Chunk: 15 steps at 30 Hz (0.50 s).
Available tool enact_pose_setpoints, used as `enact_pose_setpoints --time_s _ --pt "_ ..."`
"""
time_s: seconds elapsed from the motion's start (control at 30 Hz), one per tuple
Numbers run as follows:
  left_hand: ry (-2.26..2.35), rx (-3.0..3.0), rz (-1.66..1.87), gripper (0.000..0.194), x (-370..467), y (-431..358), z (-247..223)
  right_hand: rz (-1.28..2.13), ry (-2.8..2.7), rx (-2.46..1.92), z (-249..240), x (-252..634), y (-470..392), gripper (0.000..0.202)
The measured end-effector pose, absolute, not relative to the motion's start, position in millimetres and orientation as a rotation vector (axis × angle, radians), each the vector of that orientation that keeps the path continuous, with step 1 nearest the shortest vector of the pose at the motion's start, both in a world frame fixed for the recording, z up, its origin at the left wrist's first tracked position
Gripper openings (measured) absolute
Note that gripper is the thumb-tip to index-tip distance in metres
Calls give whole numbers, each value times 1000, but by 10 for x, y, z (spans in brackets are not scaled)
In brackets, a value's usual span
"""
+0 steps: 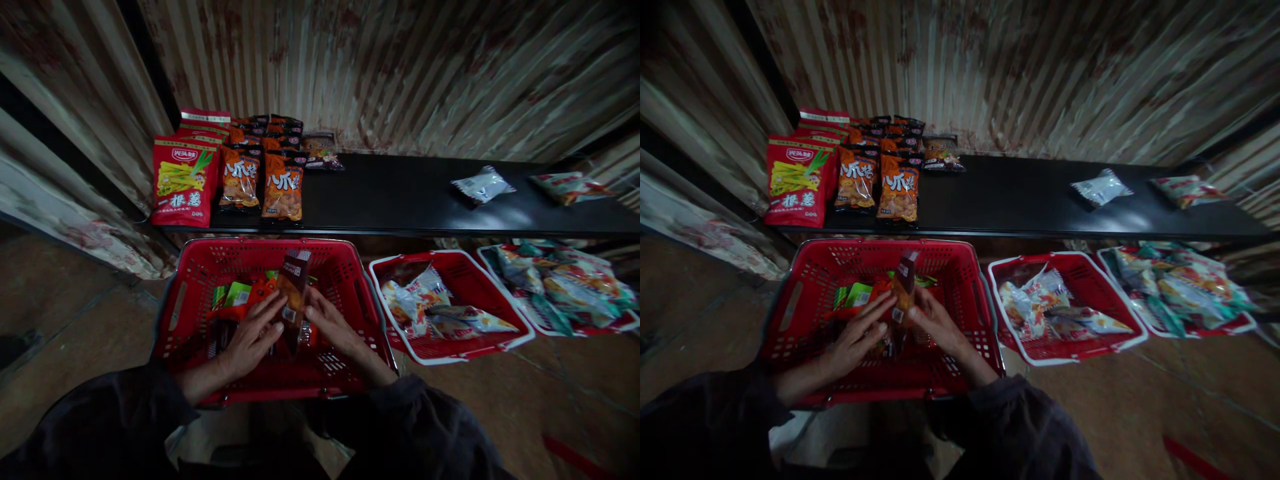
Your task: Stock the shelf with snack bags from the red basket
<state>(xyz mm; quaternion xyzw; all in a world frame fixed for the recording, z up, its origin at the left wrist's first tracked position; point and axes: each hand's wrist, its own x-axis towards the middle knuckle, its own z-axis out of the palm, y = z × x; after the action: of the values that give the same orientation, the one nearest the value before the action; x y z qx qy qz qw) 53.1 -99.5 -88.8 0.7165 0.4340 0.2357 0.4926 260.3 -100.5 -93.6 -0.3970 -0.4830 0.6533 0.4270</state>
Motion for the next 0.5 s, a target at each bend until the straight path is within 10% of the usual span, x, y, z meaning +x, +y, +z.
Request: enact_pose_setpoints --time_s 0.5 --pt "1044 1876 665 43 481 -914 -961 1743 -538 -1128 -991 2594 -962 47"
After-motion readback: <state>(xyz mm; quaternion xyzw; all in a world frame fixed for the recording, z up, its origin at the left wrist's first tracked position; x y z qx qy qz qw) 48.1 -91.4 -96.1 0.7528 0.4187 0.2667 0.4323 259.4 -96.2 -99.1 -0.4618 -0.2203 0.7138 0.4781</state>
